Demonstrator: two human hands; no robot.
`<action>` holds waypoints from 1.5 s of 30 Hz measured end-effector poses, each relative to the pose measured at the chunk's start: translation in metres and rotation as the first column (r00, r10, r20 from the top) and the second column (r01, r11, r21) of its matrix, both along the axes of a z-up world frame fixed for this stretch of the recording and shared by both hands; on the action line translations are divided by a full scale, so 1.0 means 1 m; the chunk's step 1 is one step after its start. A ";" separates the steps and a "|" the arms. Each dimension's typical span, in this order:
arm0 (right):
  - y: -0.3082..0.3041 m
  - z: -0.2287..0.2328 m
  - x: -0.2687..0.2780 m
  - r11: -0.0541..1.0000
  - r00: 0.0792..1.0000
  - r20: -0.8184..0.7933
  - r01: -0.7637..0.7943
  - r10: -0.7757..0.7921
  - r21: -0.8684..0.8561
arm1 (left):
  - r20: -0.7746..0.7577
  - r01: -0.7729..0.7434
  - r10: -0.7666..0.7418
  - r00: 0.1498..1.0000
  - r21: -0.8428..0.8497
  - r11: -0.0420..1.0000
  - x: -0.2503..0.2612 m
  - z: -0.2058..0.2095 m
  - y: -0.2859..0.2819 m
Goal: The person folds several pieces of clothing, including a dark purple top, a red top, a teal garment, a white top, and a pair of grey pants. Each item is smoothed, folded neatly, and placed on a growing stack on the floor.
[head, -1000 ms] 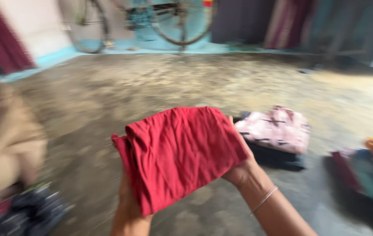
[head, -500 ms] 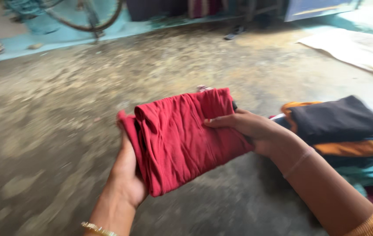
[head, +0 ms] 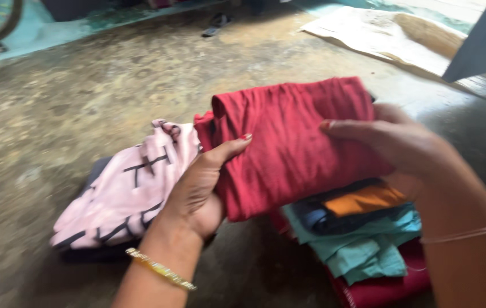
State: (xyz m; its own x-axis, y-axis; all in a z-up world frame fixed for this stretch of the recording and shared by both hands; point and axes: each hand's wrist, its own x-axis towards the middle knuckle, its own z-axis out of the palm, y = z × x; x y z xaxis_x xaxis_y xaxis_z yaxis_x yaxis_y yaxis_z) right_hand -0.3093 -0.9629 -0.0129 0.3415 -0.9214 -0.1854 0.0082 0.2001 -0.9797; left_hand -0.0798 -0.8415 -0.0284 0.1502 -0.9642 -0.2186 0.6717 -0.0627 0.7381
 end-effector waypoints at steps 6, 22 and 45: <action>-0.069 -0.027 -0.048 0.996 0.978 0.208 0.011 -0.030 0.090 | -0.062 0.107 -0.110 0.992 -0.042 0.993 -0.052 -0.040 -0.071; -0.071 -0.053 -0.049 0.739 0.689 -0.416 0.264 -0.594 -0.619 | 0.833 -0.132 -0.098 0.545 0.200 0.971 -0.111 -0.052 -0.085; -0.074 -0.082 0.007 0.728 0.461 -0.667 -0.064 -0.585 -0.683 | 0.967 -0.076 0.156 -0.201 -0.174 0.982 -0.096 -0.101 -0.109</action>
State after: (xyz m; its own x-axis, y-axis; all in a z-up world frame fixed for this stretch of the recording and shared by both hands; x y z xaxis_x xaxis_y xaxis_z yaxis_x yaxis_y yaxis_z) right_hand -0.3026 -1.0367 -0.0945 0.0527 -0.9367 0.3461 -0.8760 -0.2098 -0.4344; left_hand -0.1755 -0.9502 -0.1291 0.2563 -0.8994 0.3540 -0.8514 -0.0367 0.5232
